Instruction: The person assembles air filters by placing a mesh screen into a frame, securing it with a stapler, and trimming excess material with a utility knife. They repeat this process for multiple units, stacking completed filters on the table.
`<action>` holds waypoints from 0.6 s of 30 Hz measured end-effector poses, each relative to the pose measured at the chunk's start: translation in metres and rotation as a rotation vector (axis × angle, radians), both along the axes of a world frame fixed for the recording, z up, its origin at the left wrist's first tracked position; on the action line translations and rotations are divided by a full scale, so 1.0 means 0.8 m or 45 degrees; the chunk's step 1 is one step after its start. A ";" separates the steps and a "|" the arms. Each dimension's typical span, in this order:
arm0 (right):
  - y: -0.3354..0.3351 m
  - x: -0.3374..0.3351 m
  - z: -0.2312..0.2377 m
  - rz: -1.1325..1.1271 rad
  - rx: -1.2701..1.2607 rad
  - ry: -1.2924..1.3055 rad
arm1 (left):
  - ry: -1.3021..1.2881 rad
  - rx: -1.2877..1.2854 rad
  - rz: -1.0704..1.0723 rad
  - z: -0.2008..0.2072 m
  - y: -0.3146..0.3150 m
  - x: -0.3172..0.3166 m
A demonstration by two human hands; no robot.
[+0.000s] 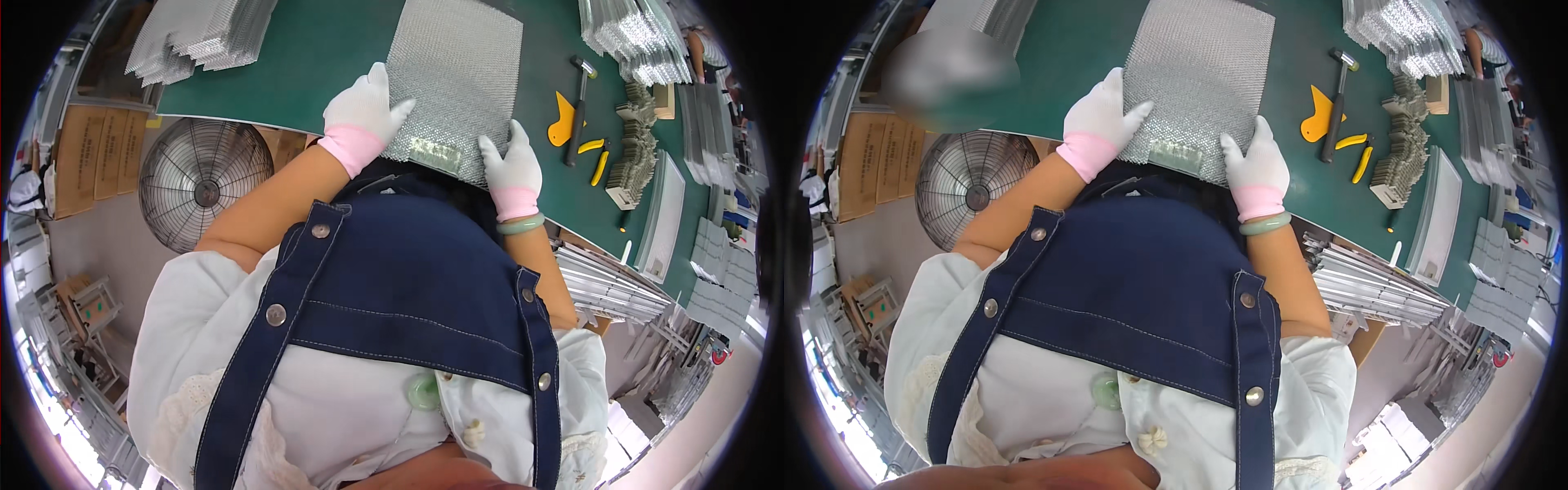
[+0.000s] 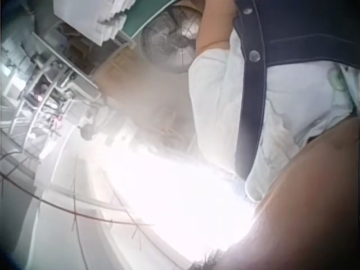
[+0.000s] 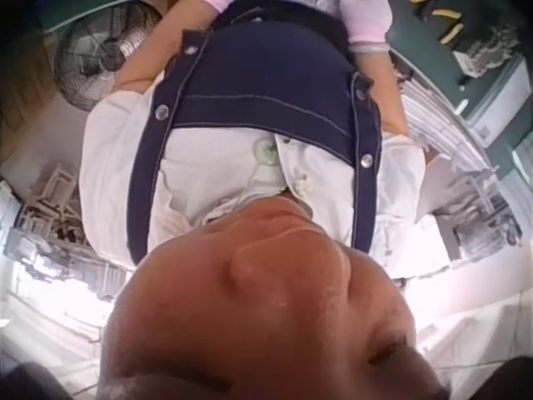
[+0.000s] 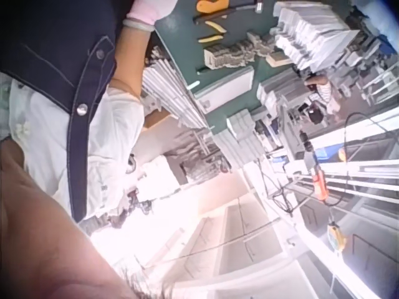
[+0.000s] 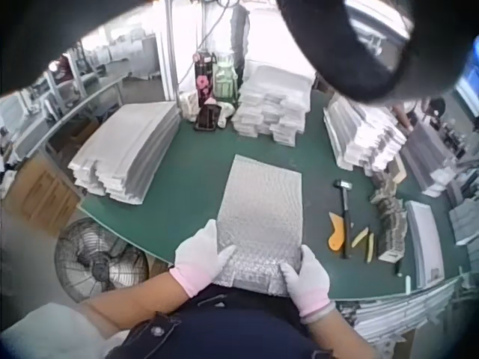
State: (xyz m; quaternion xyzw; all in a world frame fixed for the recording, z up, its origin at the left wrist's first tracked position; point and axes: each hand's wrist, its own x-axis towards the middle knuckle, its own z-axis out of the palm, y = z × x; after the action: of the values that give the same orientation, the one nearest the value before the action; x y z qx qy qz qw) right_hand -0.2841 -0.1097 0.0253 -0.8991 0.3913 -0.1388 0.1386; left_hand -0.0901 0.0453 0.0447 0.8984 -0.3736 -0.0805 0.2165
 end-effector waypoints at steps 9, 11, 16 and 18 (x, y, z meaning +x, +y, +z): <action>0.004 -0.003 0.005 -0.048 0.175 -0.150 | -0.041 0.041 -0.008 -0.003 -0.002 0.000; 0.001 -0.001 0.008 -0.068 0.216 -0.069 | -0.026 0.054 -0.013 -0.004 -0.003 0.001; -0.014 0.012 0.021 -0.083 0.323 0.134 | 0.220 0.175 -0.015 0.018 -0.006 0.014; -0.018 0.011 0.020 -0.108 0.368 0.062 | 0.335 0.076 -0.011 0.020 -0.006 0.028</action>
State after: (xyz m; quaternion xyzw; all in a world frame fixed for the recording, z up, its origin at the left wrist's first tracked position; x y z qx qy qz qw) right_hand -0.2750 -0.1240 0.0411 -0.8556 0.4479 -0.0650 0.2511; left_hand -0.0677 0.0408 0.0609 0.8845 -0.3431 -0.2097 0.2363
